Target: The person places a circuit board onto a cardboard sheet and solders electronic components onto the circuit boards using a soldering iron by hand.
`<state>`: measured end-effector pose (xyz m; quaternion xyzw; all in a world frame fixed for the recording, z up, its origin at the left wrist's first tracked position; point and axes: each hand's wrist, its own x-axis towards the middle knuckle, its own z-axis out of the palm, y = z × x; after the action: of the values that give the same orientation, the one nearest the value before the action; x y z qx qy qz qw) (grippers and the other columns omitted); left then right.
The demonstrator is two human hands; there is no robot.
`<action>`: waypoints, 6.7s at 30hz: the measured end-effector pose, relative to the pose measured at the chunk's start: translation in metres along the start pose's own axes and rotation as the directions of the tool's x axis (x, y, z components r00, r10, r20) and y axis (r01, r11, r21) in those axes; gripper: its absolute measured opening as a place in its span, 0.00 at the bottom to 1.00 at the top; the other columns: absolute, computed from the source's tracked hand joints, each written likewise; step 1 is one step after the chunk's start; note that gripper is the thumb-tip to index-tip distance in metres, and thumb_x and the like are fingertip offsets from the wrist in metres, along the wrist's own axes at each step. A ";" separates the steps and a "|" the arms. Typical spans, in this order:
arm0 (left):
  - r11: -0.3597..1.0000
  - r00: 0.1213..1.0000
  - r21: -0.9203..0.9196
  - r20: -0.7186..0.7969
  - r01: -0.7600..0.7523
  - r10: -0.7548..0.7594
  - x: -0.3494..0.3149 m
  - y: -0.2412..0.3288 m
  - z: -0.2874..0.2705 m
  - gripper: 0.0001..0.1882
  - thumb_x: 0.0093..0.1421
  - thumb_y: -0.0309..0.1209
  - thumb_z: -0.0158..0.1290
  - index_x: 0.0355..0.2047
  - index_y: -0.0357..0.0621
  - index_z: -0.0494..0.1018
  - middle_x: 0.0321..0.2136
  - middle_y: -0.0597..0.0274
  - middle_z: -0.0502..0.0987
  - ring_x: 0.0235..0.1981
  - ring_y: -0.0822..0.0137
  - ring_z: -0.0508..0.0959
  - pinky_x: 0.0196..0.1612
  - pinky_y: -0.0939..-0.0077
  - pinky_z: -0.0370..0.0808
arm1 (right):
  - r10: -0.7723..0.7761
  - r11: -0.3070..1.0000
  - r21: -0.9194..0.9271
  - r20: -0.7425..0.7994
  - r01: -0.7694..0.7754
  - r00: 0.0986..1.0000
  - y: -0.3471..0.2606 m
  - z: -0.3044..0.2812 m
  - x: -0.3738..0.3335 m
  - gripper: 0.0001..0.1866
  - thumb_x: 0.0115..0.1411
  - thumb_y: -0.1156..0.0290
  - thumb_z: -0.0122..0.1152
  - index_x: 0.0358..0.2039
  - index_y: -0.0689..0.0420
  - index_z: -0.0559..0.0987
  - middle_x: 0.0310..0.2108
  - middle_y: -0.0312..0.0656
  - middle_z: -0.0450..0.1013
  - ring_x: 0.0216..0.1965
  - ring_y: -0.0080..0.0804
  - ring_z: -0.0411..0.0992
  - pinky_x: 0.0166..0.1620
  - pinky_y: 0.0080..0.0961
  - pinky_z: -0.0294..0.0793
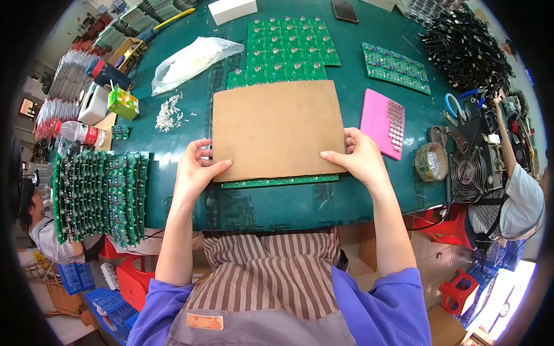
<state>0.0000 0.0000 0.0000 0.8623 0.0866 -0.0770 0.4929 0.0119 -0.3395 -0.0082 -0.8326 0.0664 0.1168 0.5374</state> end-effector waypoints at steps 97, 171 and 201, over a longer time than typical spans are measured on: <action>0.852 0.790 0.291 -0.331 -0.434 0.516 -0.304 0.002 -0.183 0.23 0.59 0.37 0.58 0.44 0.26 0.73 0.37 0.47 0.79 0.34 0.58 0.77 0.45 0.63 0.70 | -0.698 0.543 -0.459 0.217 0.703 0.682 -0.010 0.054 -0.006 0.42 0.47 0.49 0.71 0.59 0.56 0.69 0.58 0.44 0.65 0.62 0.45 0.57 0.63 0.43 0.54; 0.897 0.809 -0.131 0.393 -0.422 0.437 -0.030 0.095 0.056 0.05 0.49 0.20 0.60 0.27 0.41 0.79 0.15 0.66 0.73 0.16 0.75 0.70 0.21 0.80 0.65 | -0.607 0.794 -0.195 -0.206 0.576 0.767 -0.040 0.040 -0.079 0.14 0.44 0.77 0.73 0.31 0.55 0.76 0.27 0.37 0.76 0.25 0.36 0.72 0.31 0.27 0.69; 0.764 0.850 0.378 0.165 -0.523 0.501 0.028 0.074 0.092 0.09 0.54 0.27 0.57 0.29 0.45 0.67 0.13 0.58 0.73 0.16 0.55 0.77 0.18 0.61 0.71 | -0.236 0.969 -0.143 -0.286 0.202 0.929 -0.032 0.025 -0.076 0.20 0.61 0.69 0.53 0.49 0.71 0.73 0.38 0.53 0.76 0.38 0.36 0.77 0.44 0.28 0.76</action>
<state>0.0399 -0.1139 0.0092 0.9340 -0.1833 0.0208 0.3059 -0.0566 -0.3049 0.0301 -0.8714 0.0475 -0.0686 0.4835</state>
